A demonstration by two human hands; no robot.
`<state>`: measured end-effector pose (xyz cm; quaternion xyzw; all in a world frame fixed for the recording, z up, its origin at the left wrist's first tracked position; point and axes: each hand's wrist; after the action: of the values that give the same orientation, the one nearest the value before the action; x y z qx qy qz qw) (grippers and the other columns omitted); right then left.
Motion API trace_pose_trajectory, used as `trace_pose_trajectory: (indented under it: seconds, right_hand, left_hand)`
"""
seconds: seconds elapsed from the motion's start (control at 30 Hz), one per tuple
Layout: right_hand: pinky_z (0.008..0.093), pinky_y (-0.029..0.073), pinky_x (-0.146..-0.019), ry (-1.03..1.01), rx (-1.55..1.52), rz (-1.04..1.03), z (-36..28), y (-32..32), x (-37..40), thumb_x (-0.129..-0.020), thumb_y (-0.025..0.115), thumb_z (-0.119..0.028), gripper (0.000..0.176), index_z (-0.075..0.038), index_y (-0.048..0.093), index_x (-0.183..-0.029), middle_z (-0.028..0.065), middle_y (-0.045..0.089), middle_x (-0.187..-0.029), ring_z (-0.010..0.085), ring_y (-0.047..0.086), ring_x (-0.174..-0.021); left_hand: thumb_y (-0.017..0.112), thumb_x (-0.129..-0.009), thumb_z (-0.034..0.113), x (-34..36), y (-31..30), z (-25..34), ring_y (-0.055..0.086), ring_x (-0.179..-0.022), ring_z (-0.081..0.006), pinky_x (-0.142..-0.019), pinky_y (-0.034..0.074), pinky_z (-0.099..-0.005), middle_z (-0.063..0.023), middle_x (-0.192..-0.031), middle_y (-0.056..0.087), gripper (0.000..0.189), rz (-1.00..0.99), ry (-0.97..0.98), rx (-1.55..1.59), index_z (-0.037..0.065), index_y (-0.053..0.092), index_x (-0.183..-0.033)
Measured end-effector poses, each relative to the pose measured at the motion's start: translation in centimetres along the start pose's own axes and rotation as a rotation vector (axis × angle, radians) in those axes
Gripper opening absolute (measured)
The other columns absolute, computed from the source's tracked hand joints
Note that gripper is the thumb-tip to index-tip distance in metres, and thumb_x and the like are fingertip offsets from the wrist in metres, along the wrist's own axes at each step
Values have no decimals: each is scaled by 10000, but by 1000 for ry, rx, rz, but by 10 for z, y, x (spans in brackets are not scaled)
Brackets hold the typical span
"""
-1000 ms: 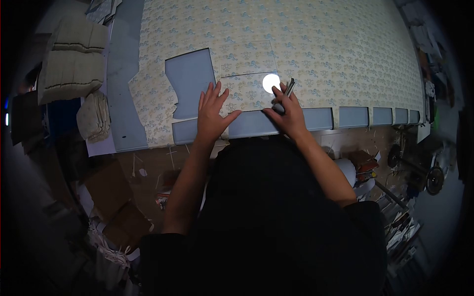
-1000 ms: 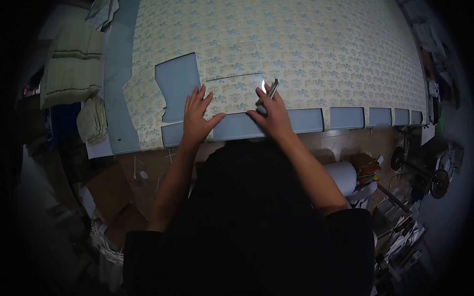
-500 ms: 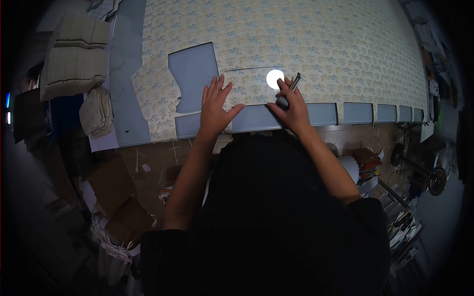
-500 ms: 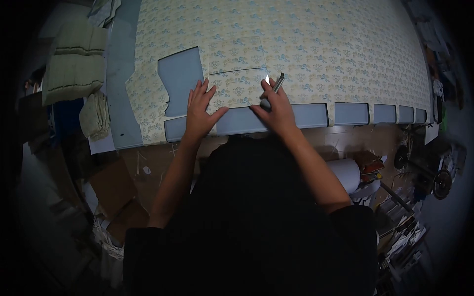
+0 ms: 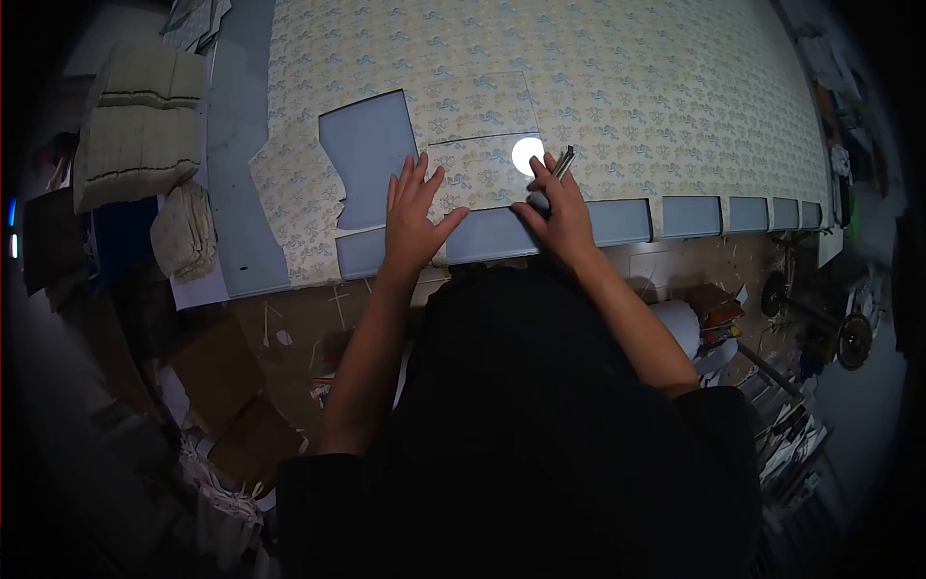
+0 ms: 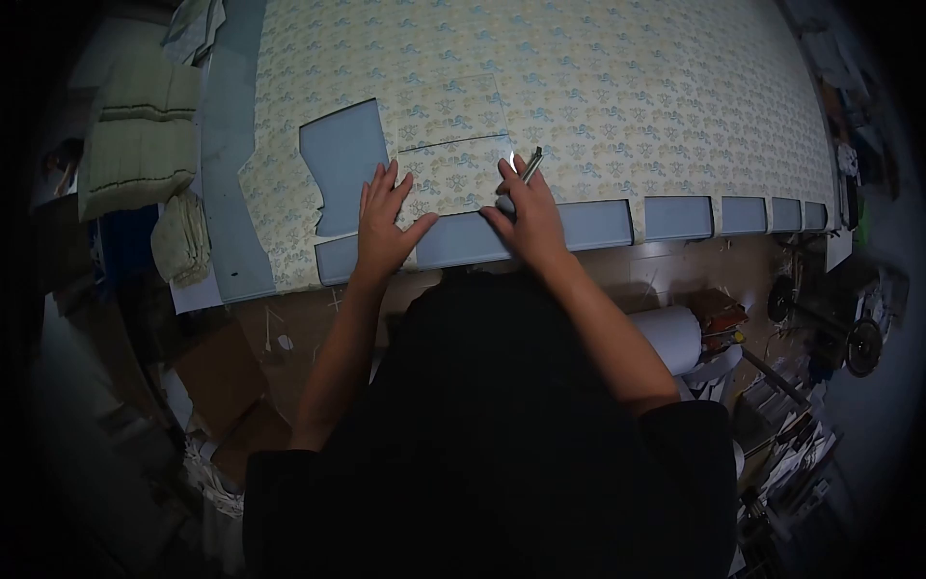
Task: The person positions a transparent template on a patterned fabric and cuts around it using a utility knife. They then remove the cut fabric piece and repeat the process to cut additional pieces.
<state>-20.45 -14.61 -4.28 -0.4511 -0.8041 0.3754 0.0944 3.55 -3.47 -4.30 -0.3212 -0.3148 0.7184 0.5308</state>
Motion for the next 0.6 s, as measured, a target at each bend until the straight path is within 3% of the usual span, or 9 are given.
trace_pose_trajectory:
  seconds: [0.1,0.17,0.2,0.27,0.3,0.37,0.47,0.6]
  right_hand:
    - [468,459,-1078,-12,-5,13,1,1,0,-814,861,-169,714,2,538,-1427,149,707,-1095,395,474,-1414]
    - [460,468,-1116,17,-13,-11,0,-1,0,-819,870,-183,391,-36,598,-1058,164,586,-1470,372,453,-1452]
    - [460,468,-1116,17,-14,-10,0,-1,0,-819,870,-183,391,-36,598,-1058,164,586,-1470,372,453,-1452]
    - [471,457,-1088,18,-33,10,0,0,0,-809,867,-179,605,-6,605,-1327,163,697,-1201,396,478,-1413]
    - [471,457,-1088,18,-34,11,0,-1,0,-809,867,-179,605,-6,605,-1327,163,697,-1201,396,478,-1413]
    - [475,451,-1105,20,-28,11,0,0,0,-807,869,-180,442,-17,642,-1149,178,646,-1364,400,468,-1425]
    - [467,438,-1141,28,-6,-20,0,-1,-1,-816,869,-180,380,-36,601,-1042,168,586,-1472,374,449,-1454]
    - [472,430,-1146,35,-5,-22,-2,-2,-1,-813,872,-181,391,-38,597,-1051,175,589,-1467,378,447,-1455]
  left_hand:
    - [838,-824,388,0,0,0,331,-1520,-411,-1234,208,-590,-210,-1596,434,711,-1,3,-5,40,615,-1402]
    - [835,-830,390,0,-1,0,331,-1519,-412,-1234,206,-591,-210,-1597,433,710,-5,2,-13,39,612,-1405]
    - [835,-830,390,0,-1,0,331,-1519,-412,-1234,206,-591,-210,-1597,433,710,-5,3,-14,39,612,-1405]
    - [833,-833,391,0,-1,1,328,-1520,-412,-1235,204,-591,-209,-1599,430,708,-13,-10,-3,37,610,-1405]
    - [833,-833,391,0,0,1,328,-1520,-412,-1235,204,-591,-209,-1599,430,708,-13,-10,-4,37,610,-1405]
    - [830,-837,393,0,-1,0,323,-1523,-412,-1236,202,-591,-207,-1609,416,712,-14,-5,-1,37,604,-1410]
    - [825,-841,400,1,-1,0,319,-1525,-410,-1238,200,-585,-204,-1620,400,719,-17,-10,1,39,596,-1418]
    - [820,-842,406,1,0,0,316,-1527,-410,-1241,200,-577,-201,-1626,393,723,-16,-9,-6,40,591,-1423]
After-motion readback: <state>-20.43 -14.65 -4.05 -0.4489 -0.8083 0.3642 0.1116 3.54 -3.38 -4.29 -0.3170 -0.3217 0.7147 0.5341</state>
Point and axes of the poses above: each hand's wrist, its own x-axis away from the middle knuckle, its own y-axis out of the palm, z = x × y
